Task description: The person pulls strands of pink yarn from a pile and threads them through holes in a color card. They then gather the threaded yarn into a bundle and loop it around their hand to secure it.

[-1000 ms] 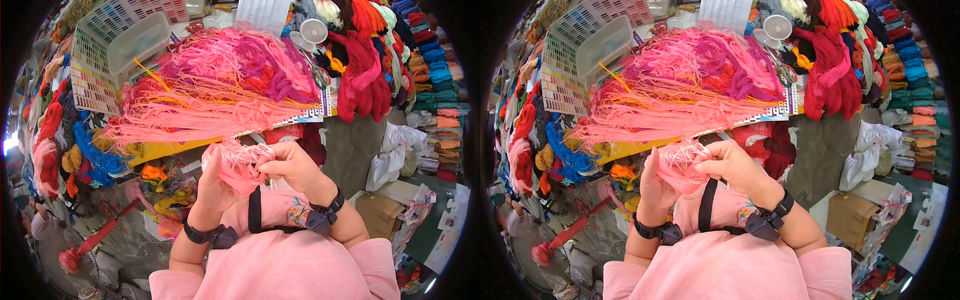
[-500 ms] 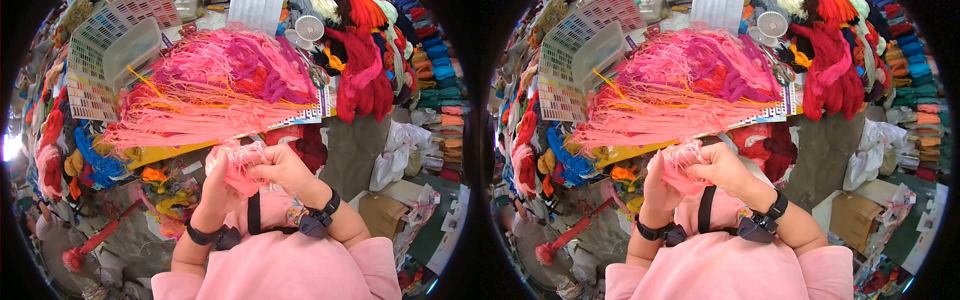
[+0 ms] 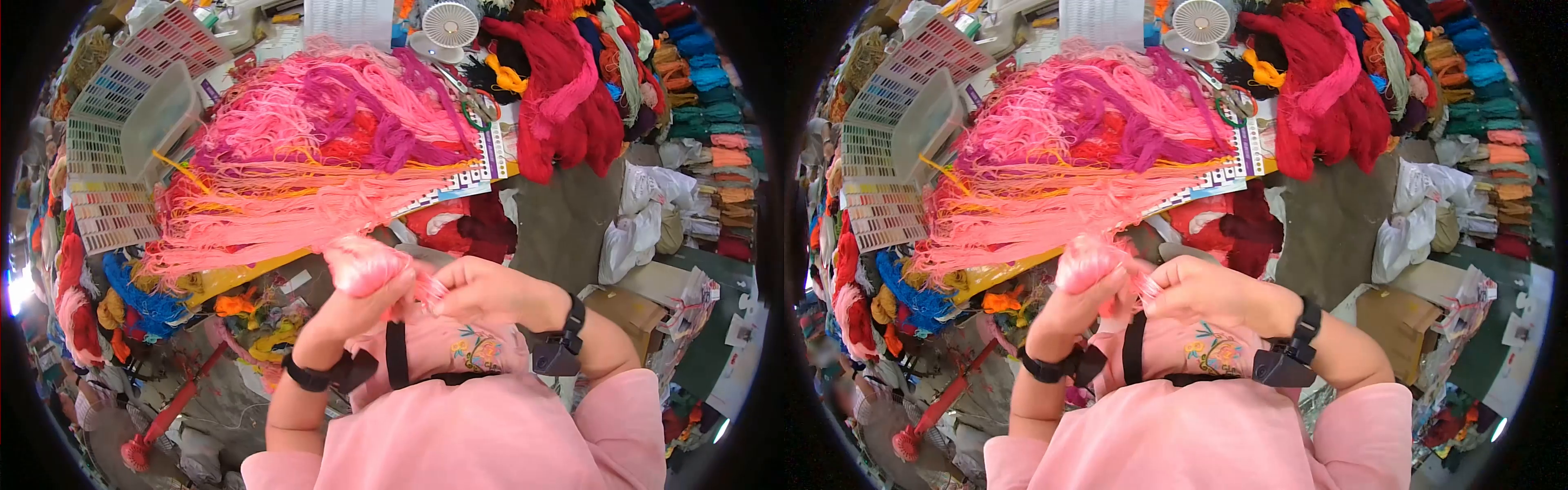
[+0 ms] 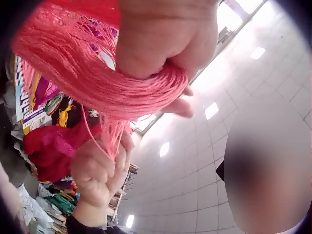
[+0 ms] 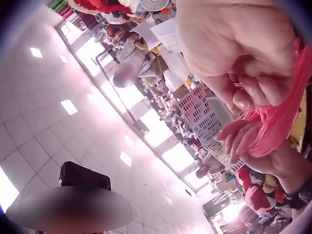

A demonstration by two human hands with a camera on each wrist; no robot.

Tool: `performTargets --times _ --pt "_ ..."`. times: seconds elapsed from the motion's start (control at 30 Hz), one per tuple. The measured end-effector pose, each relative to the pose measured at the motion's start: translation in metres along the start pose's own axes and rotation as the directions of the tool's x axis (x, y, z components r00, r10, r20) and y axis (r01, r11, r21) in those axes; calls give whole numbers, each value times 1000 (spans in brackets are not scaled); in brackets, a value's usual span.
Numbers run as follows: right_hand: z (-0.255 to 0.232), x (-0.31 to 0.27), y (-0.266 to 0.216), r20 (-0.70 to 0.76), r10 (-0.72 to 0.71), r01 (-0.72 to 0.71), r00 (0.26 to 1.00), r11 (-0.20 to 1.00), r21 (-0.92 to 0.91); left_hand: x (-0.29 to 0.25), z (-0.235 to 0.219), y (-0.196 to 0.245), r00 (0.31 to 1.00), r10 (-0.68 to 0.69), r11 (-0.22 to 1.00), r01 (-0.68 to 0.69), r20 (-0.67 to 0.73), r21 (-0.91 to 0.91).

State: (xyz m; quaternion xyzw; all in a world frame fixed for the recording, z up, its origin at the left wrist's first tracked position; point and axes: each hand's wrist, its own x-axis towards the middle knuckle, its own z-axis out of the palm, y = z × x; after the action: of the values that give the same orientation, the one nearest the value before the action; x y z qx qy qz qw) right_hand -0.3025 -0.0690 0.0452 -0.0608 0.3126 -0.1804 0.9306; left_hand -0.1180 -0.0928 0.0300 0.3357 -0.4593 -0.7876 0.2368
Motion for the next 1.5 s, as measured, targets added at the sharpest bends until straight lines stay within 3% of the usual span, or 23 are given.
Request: performTargets --times 0.07,0.13,0.23,0.3,0.37,0.47,0.5,0.63,0.7,0.73,0.8,0.83,0.87,0.9,0.97,1.13,1.2,1.27,1.3,1.33,1.37,1.47,1.5 --pt "-2 -18 -16 -169 -466 75 868 461 -884 15 -19 2 972 -213 956 228 96 -185" --pt "-4 -34 -38 -188 -418 41 889 481 -876 25 -24 4 944 -304 873 330 129 -359" --pt "-33 -42 -67 -22 -662 467 749 551 -691 31 -56 -30 918 -310 759 83 -247 -646" --pt "-76 -55 -93 -79 -774 769 628 633 -93 17 -103 -66 829 -405 224 -320 -386 -921" --pt "-130 -71 -129 -33 -799 701 601 506 502 -21 -154 -117 816 -321 -60 -525 -482 -849" --pt "-199 -83 -169 -77 -783 706 618 509 493 -70 -196 -148 655 -515 5 -642 -552 -767" --pt "-214 -79 -177 -148 -735 717 661 562 412 -86 -215 -162 696 -486 -22 -614 -528 -789" --pt "-257 -64 -204 -365 -638 735 678 580 350 -41 -203 -144 486 -557 269 -662 -674 -700" --pt "-253 -46 -200 -486 -584 744 650 620 250 -12 -182 -141 177 -508 705 -478 -843 -525" --pt "-244 -37 -193 -571 -523 716 633 676 175 -18 -183 -143 169 -504 706 -485 -847 -517" --pt "-254 -55 -193 -401 -546 654 736 726 213 -39 -182 -152 405 -561 760 -93 -722 -643" --pt "-268 -72 -197 -334 -565 652 754 704 281 -14 -162 -143 38 -429 901 92 -902 -425" --pt "-279 -84 -201 -264 -587 643 766 682 349 -34 -175 -157 22 -432 899 85 -902 -429" --pt "-281 -87 -199 -383 -534 652 754 685 326 -67 -201 -181 97 -126 921 382 -987 -80" --pt "-289 -94 -192 -444 -498 656 744 669 349 -73 -203 -165 359 184 469 786 -915 403" --pt "-280 -102 -201 -483 -540 704 690 657 271 -74 -222 -116 342 324 394 799 -882 455" --pt "-273 -98 -206 -438 -683 783 584 617 80 -72 -230 -96 190 334 554 753 -923 356" --pt "-248 -80 -194 -362 -753 804 549 595 -18 -91 -250 -97 25 342 852 414 -939 322" --pt "-232 -68 -181 -339 -800 780 495 581 -233 -80 -230 -85 -9 64 996 63 -998 64" --pt "-220 -58 -166 -302 -844 723 444 536 -435 -60 -201 -75 64 -206 932 -291 -976 -216" --pt "-212 -48 -150 -264 -824 669 502 563 -486 -43 -183 -81 210 -233 883 -365 -950 -297" --pt "-216 -34 -108 -192 -700 533 688 667 -521 19 -123 -88 366 -478 669 -437 -798 -601" --pt "-214 -30 -98 -206 -674 512 709 693 -507 11 -124 -106 564 -431 736 -232 -704 -636"
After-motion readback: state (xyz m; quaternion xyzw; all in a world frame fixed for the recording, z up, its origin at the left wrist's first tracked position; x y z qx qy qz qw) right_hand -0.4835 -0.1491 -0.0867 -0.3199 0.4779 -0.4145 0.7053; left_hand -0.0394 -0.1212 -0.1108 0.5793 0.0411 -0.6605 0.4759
